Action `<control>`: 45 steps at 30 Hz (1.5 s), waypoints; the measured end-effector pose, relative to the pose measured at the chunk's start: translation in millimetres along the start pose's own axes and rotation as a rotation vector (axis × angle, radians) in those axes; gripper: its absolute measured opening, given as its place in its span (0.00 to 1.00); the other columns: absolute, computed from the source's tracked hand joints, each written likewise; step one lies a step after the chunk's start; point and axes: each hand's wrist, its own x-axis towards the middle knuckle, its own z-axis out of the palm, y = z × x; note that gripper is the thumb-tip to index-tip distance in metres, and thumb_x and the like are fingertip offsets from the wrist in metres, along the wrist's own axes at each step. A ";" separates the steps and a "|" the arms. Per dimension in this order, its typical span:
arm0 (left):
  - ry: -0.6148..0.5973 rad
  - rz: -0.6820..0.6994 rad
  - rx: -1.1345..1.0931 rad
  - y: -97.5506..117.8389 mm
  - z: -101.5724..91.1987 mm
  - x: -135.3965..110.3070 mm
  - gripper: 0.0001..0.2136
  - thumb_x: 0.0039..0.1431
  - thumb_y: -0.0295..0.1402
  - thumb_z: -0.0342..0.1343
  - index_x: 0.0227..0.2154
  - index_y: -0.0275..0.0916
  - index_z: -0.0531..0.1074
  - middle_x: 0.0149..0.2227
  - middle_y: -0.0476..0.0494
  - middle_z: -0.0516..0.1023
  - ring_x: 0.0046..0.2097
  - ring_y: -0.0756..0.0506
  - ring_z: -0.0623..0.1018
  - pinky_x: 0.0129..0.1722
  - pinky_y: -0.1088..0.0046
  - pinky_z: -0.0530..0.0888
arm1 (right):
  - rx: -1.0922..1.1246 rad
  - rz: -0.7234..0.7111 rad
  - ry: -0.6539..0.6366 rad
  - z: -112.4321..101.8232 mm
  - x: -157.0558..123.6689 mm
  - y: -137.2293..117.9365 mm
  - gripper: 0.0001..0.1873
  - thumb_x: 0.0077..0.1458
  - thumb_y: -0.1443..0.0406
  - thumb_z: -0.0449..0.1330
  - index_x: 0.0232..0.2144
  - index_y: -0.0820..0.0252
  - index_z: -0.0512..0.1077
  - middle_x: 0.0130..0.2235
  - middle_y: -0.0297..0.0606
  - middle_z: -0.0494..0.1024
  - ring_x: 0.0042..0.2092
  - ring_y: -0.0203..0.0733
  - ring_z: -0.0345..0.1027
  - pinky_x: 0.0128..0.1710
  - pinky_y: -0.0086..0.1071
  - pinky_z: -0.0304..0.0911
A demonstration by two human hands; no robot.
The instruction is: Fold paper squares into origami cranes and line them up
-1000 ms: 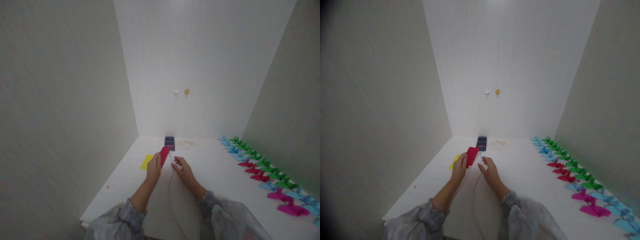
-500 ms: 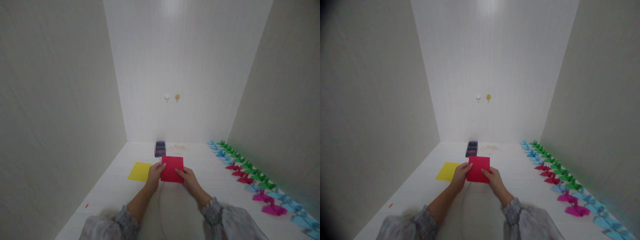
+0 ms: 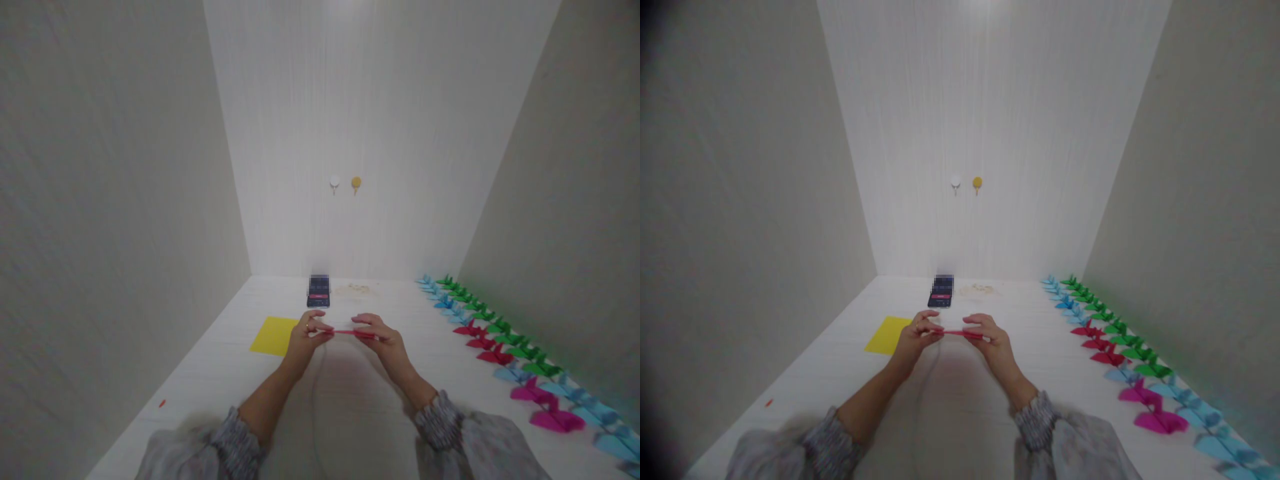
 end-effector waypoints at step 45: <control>-0.233 -0.228 -0.660 18.6 23.5 -18.2 0.18 0.43 0.33 0.58 0.39 0.34 0.66 0.41 0.37 0.72 0.42 0.44 0.73 0.44 0.67 0.67 | 0.016 0.329 0.075 18.9 -6.0 1.1 0.13 0.41 0.58 0.60 0.27 0.63 0.74 0.26 0.37 0.75 0.30 0.40 0.67 0.33 0.32 0.63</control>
